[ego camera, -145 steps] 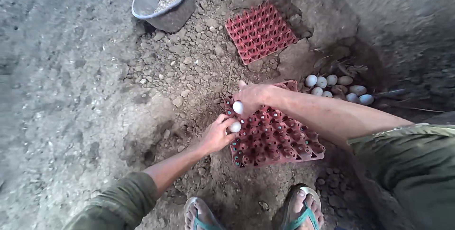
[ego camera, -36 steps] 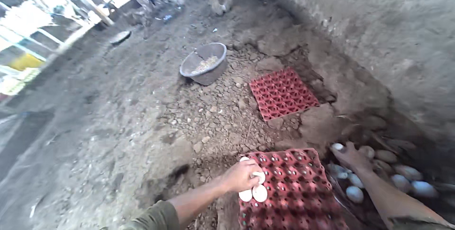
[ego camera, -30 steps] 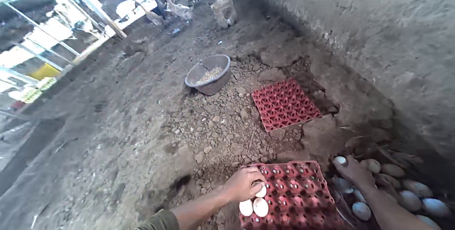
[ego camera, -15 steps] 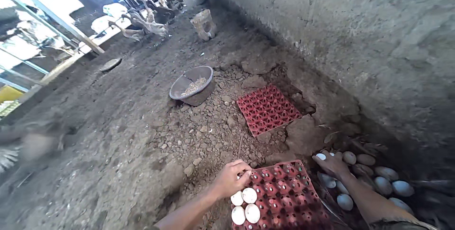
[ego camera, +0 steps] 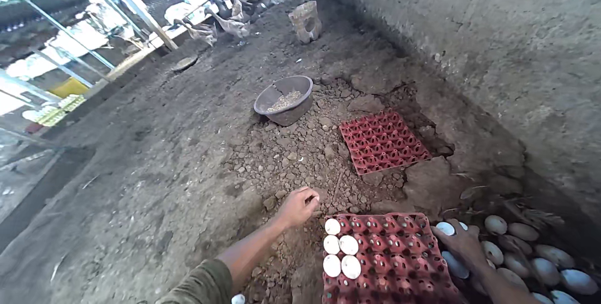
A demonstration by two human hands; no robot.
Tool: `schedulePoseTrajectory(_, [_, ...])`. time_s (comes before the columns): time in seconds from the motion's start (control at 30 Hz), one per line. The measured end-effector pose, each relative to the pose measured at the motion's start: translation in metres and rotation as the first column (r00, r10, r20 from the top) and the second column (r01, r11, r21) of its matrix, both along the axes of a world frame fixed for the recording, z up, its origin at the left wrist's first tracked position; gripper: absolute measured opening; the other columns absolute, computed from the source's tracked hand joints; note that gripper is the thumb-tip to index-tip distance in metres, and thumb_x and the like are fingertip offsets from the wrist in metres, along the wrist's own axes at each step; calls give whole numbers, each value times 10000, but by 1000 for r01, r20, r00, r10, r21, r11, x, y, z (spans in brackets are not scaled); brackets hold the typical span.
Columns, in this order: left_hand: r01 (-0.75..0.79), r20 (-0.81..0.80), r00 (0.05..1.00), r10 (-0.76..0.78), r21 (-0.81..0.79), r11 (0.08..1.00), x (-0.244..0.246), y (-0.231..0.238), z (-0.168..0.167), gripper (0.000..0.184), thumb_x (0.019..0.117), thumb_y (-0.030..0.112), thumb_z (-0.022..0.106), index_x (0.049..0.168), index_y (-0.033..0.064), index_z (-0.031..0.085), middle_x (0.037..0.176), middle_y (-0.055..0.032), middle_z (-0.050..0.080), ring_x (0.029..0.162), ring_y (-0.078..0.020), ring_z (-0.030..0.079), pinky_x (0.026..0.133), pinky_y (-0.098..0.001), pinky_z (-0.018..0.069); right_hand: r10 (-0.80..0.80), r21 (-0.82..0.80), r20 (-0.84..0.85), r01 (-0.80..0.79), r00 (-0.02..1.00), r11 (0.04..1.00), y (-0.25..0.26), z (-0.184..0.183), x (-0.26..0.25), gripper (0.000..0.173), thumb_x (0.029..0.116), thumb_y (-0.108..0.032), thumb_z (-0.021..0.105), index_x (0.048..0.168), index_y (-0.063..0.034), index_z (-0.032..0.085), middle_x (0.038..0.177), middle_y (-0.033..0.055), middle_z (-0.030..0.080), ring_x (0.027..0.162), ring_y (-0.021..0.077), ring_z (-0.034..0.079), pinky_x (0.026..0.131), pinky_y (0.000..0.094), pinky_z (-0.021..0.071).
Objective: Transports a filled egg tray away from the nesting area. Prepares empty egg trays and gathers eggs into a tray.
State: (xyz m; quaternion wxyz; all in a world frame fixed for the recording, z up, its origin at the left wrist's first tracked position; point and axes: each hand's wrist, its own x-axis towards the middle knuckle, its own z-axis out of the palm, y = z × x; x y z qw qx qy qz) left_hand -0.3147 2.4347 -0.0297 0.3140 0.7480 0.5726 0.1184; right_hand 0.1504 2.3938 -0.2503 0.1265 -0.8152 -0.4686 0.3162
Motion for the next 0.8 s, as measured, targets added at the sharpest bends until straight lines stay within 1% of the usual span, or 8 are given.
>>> schedulePoseTrajectory(0.2, [12,-299,954,-26,-49,999,-48,17,-8,345,1075,203,467,1265,-10,661,1280,-209,650,1207,-322,630,1074,-476,470,130,-191,53,-117,990,974,5,43,1,808,904,-554,719,1498,-61,479,1538,410,316,1393,581,382,1080,707,388])
schedulePoseTrajectory(0.27, [9,-326,945,-31,-69,998,-78,20,-40,326,1074,195,493,1269,-6,661,1291,-226,646,1215,-357,626,1066,-528,470,121,-189,-5,-119,993,975,13,66,5,786,945,-556,674,1492,-27,477,1475,356,465,1377,524,447,1107,676,378])
schedulePoseTrajectory(0.33, [-48,-356,935,8,-102,994,-101,20,-68,335,1072,214,502,1292,11,651,1297,-234,639,1216,-384,621,1058,-580,467,17,-135,-127,-34,992,990,22,86,7,709,954,-537,677,1436,-38,533,1348,296,599,1276,460,566,1069,646,435])
schedulePoseTrajectory(0.43, [-96,-450,893,-5,-201,975,-120,21,-87,383,1071,262,507,1361,33,609,1276,-256,649,1202,-431,624,1026,-646,461,-40,-46,-248,30,968,998,34,131,-4,690,898,-604,696,1385,-126,591,1280,259,633,1188,446,599,971,697,452])
schedulePoseTrajectory(0.53, [-99,-547,829,-113,-343,934,-118,21,-95,438,1048,316,551,1414,78,582,1264,-268,649,1177,-467,626,974,-688,476,131,60,-295,-119,947,991,36,184,-44,607,897,-550,701,1304,-109,614,1142,213,666,1000,368,653,849,630,511])
schedulePoseTrajectory(0.6, [-64,-560,809,-180,-387,920,-117,23,-101,436,1034,336,579,1381,73,609,1235,-264,657,1168,-469,625,964,-688,482,315,118,-234,-294,920,948,38,208,-80,556,870,-492,765,1241,-91,659,1121,200,668,980,342,665,844,595,536])
schedulePoseTrajectory(0.7, [-36,-569,797,-202,-379,925,-113,23,-109,400,1010,340,612,1293,63,665,1177,-256,681,1162,-464,625,973,-685,472,527,59,-97,-524,844,850,37,215,-137,612,774,-578,824,1209,-167,696,1335,242,541,1185,397,571,933,609,508])
schedulePoseTrajectory(0.8, [-17,-597,760,-257,-415,910,-98,19,-104,415,1016,345,601,1337,86,650,1265,-238,662,1228,-442,603,1023,-659,455,641,-68,-37,-642,767,764,30,199,-186,675,762,-643,810,1257,-202,684,1384,257,505,1155,410,602,895,616,534])
